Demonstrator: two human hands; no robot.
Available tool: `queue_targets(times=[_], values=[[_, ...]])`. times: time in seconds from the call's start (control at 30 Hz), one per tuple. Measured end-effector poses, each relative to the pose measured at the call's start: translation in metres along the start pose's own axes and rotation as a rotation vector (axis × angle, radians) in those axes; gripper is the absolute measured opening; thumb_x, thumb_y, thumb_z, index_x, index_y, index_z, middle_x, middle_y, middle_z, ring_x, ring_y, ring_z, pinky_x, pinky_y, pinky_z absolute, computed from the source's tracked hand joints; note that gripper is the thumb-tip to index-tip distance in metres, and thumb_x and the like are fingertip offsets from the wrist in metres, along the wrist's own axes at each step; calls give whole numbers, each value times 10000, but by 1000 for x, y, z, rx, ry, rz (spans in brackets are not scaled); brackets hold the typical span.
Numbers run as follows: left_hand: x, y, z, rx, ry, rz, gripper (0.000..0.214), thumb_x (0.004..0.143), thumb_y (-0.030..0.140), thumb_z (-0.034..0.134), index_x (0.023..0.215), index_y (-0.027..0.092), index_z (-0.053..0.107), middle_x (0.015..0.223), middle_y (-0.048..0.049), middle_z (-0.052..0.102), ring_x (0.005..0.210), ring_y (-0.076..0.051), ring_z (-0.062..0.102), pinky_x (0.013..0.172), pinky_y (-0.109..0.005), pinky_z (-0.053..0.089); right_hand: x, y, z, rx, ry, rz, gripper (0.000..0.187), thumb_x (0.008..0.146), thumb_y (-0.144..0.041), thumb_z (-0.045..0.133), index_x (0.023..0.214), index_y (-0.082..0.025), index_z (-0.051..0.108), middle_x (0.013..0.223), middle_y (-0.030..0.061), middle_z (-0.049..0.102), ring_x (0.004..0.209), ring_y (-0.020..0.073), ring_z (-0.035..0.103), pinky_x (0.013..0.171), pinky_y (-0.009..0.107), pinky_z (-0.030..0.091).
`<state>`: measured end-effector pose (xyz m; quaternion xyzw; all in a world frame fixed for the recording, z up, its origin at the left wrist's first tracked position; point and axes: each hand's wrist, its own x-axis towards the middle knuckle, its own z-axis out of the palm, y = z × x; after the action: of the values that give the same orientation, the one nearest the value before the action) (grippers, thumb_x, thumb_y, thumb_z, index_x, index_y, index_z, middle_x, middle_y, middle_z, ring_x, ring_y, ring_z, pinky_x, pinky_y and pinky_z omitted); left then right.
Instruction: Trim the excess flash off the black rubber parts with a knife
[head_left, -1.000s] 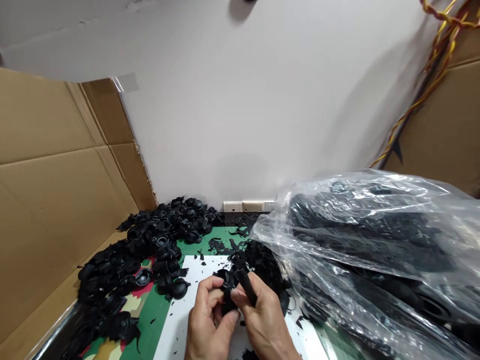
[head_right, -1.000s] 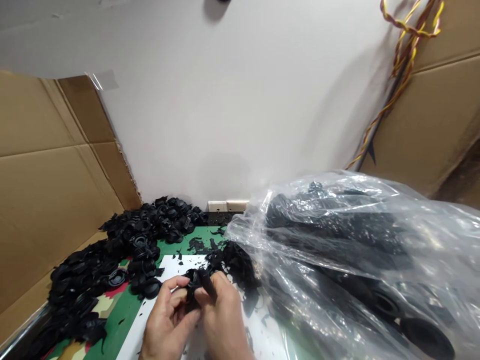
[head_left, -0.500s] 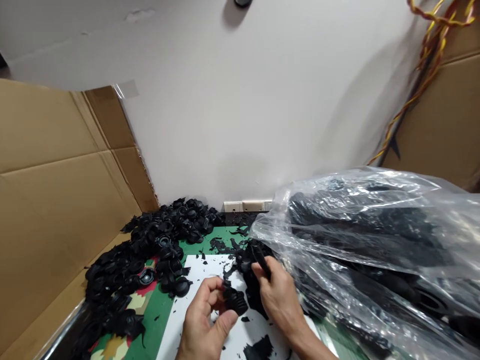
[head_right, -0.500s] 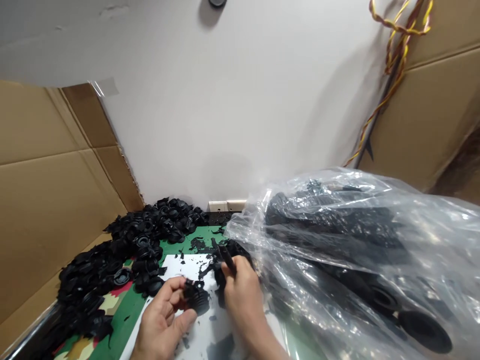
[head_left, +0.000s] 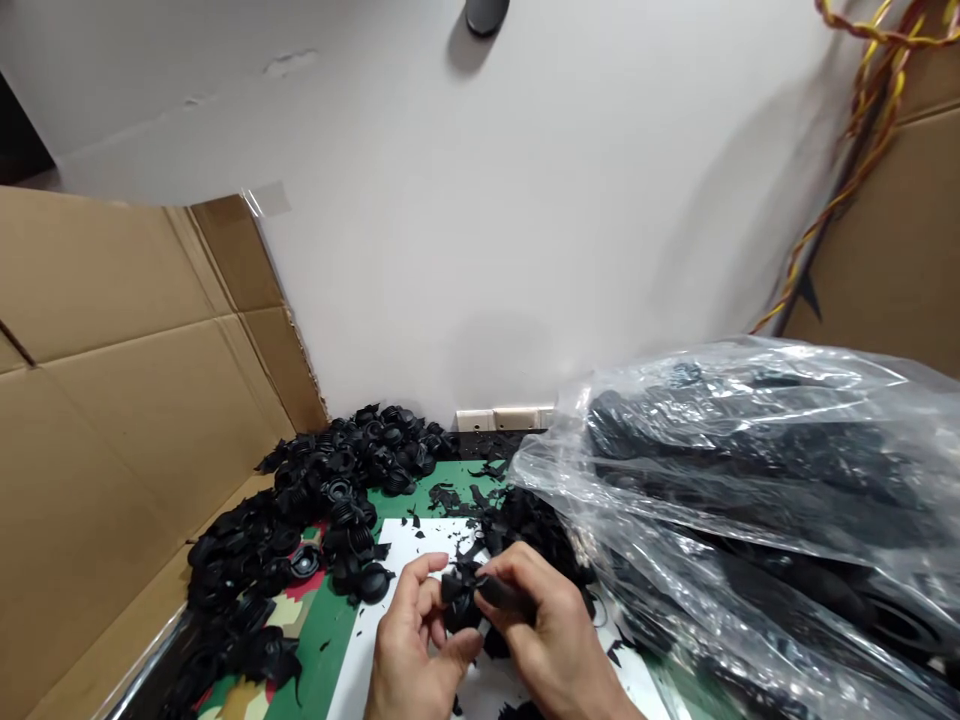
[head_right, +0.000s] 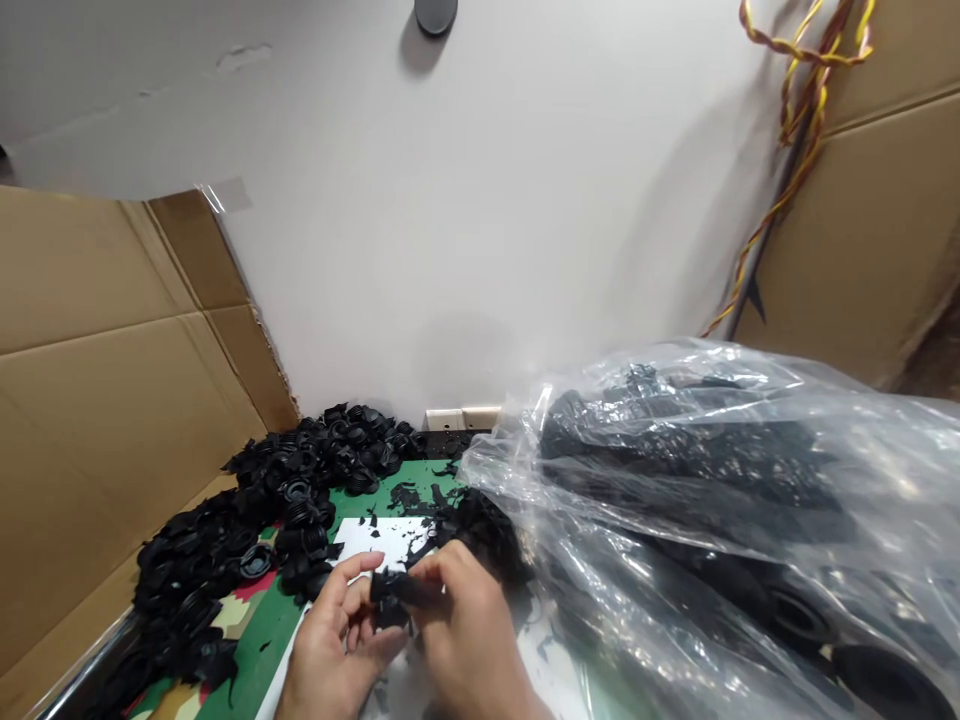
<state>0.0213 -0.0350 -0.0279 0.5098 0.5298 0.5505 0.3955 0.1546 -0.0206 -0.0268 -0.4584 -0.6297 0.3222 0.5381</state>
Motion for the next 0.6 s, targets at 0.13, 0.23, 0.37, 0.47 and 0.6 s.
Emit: queue_targets(times=[0.13, 0.23, 0.37, 0.47, 0.6], values=[[-1, -6, 6, 59, 14, 72, 518, 576, 136, 726, 1076, 200, 605, 529, 83, 493, 519, -117, 388, 516, -227, 312, -6, 5, 14, 0, 46, 12, 181, 763, -150, 504, 591, -206, 508, 622, -12, 531, 567, 141, 511, 529, 230, 379], [-3, -1, 13, 2, 48, 82, 504, 584, 180, 746, 1068, 199, 607, 535, 79, 499, 523, -122, 411, 523, -230, 328, -7, 8, 18, 11, 123, -25, 256, 831, -222, 454, 576, -221, 433, 594, -25, 482, 522, 133, 470, 494, 227, 364], [-6, 8, 18, -9, 72, 81, 369, 569, 181, 745, 926, 207, 651, 575, 60, 535, 534, -122, 422, 520, -224, 352, -4, 7, 17, 12, 183, 103, 267, 832, -325, 425, 584, -239, 378, 554, -32, 456, 508, 146, 462, 474, 237, 367], [-8, 10, 17, -18, 37, 44, 310, 561, 186, 743, 861, 198, 666, 610, 34, 588, 538, -119, 444, 525, -218, 378, 0, 5, 15, 10, 224, 182, 258, 792, -377, 405, 573, -242, 389, 541, -22, 465, 514, 160, 464, 478, 254, 381], [-8, 10, 15, -144, 9, -41, 326, 544, 226, 785, 837, 184, 647, 630, 0, 648, 559, -125, 517, 542, -217, 407, 3, 5, 19, 1, 277, 174, 266, 783, -393, 399, 564, -241, 394, 529, -23, 466, 505, 157, 446, 476, 256, 365]])
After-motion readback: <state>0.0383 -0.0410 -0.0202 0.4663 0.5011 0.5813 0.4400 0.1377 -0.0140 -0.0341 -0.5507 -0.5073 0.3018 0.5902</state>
